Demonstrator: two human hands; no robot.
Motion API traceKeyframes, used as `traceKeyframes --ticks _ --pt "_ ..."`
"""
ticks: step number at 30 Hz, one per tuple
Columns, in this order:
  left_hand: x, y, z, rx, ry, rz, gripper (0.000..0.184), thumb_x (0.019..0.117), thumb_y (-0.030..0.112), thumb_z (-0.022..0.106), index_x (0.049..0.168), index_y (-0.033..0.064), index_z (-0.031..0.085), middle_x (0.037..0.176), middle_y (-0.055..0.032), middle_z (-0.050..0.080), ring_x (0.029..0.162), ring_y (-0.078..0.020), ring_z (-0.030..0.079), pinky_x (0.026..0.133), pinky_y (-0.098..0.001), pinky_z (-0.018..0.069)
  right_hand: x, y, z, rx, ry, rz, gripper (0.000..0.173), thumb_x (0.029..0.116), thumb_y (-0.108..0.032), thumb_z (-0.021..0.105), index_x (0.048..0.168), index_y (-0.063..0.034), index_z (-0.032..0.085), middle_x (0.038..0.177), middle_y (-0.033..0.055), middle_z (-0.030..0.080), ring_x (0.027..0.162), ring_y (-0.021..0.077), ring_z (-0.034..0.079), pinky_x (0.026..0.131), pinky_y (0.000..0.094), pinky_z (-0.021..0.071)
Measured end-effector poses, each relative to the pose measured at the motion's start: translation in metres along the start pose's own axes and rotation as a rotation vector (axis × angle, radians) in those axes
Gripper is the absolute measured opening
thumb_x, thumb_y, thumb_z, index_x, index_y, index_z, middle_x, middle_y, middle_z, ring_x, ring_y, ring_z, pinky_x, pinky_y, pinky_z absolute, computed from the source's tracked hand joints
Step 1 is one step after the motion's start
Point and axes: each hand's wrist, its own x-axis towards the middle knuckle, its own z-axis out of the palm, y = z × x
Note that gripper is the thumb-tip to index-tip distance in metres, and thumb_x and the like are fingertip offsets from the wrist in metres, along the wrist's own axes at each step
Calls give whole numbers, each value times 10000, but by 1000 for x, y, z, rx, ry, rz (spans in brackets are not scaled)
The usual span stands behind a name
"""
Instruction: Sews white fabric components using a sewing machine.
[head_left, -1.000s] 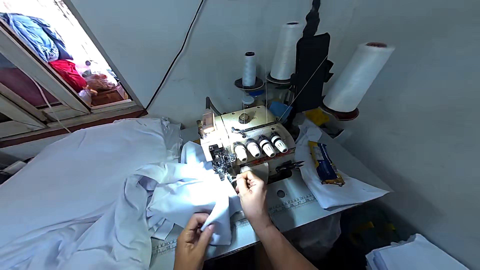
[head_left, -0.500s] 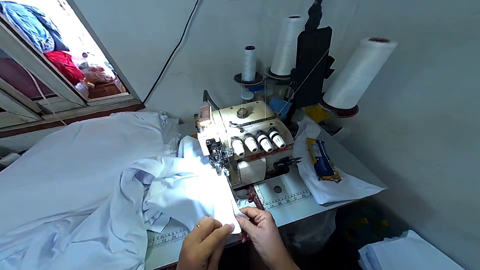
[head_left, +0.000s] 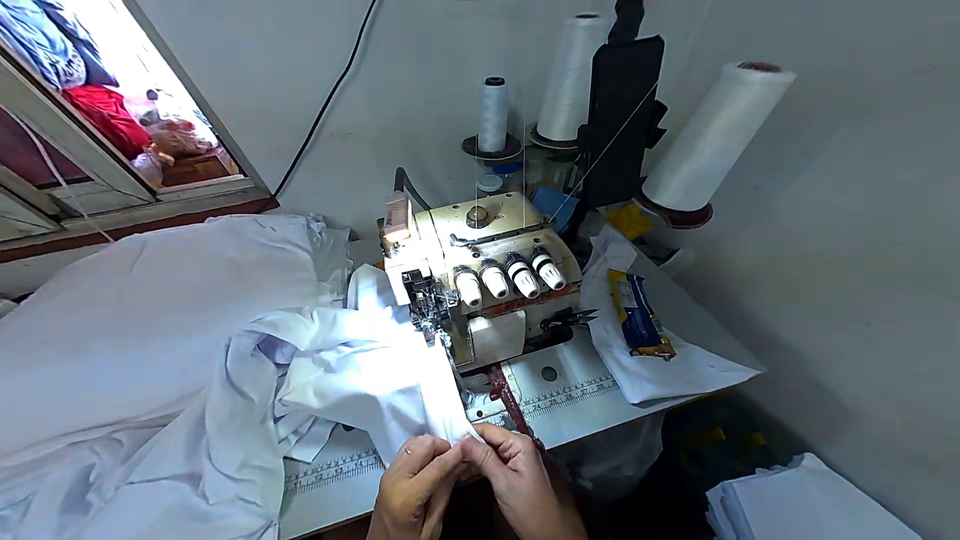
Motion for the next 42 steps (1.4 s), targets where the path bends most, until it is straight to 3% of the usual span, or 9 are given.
traceKeyframes --ticks 3,5,8,13,18,21,23,29,42 --pt "-4 -7 -17 121 295 -266 305 1024 255 582 1131 -6 697 1086 -154 623 997 -131 613 873 -255 525 4 -1 0 -172 129 -121 222 1005 -81 576 900 15 747 849 24 697 742 28 665 679 189 583" --pt "4 -18 -33 64 496 -579 528 1000 172 555 1361 -185 408 1282 -316 507 1072 -235 576 862 -339 517 3 -4 -2 -204 185 -207 175 962 -88 648 872 10 762 876 47 709 747 27 663 663 172 578" --pt "17 -33 -44 -304 650 -905 630 1026 93 499 1535 14 136 1133 -95 586 851 -73 685 705 -257 596 2 -5 0 -125 233 -192 100 911 -70 719 858 9 750 817 41 690 655 37 651 582 173 573" --pt "18 -33 -86 -284 703 -761 605 964 -25 547 1494 -42 257 1204 -60 577 929 -4 642 792 -215 570 -1 4 3 -222 220 -236 170 959 -84 638 815 -8 686 742 2 603 621 2 559 564 139 489" --pt "47 -17 -119 -86 684 -648 280 957 -7 567 1231 25 520 761 117 652 571 36 619 519 -150 538 -11 12 27 -211 208 -256 228 985 -73 595 774 9 620 692 11 537 587 0 507 546 133 444" --pt "47 6 -76 118 446 -430 564 955 149 627 1397 -143 435 1462 -254 457 1299 -194 538 1039 -329 498 -11 21 31 -204 261 -268 230 988 -69 580 772 2 619 701 1 532 593 -3 514 555 128 459" --pt "40 10 -37 232 261 -261 535 1004 336 596 1329 -89 595 1531 -385 357 1465 -430 363 1182 -480 355 -8 24 33 -206 280 -281 229 985 -69 574 770 -5 621 699 -4 537 594 -5 516 556 128 459" --pt "70 -27 -21 213 119 -284 466 930 398 622 1287 110 708 1411 -12 634 1447 -283 441 1183 -544 324 36 17 37 -205 329 -302 212 965 -69 584 771 -21 655 689 -2 569 587 21 533 548 159 464" --pt "128 -73 -55 131 -197 -297 491 991 418 583 1385 132 641 1549 16 506 1541 -303 250 1229 -544 190 95 12 46 33 371 26 447 930 -103 653 552 -139 417 540 -49 385 492 37 366 495 207 309"
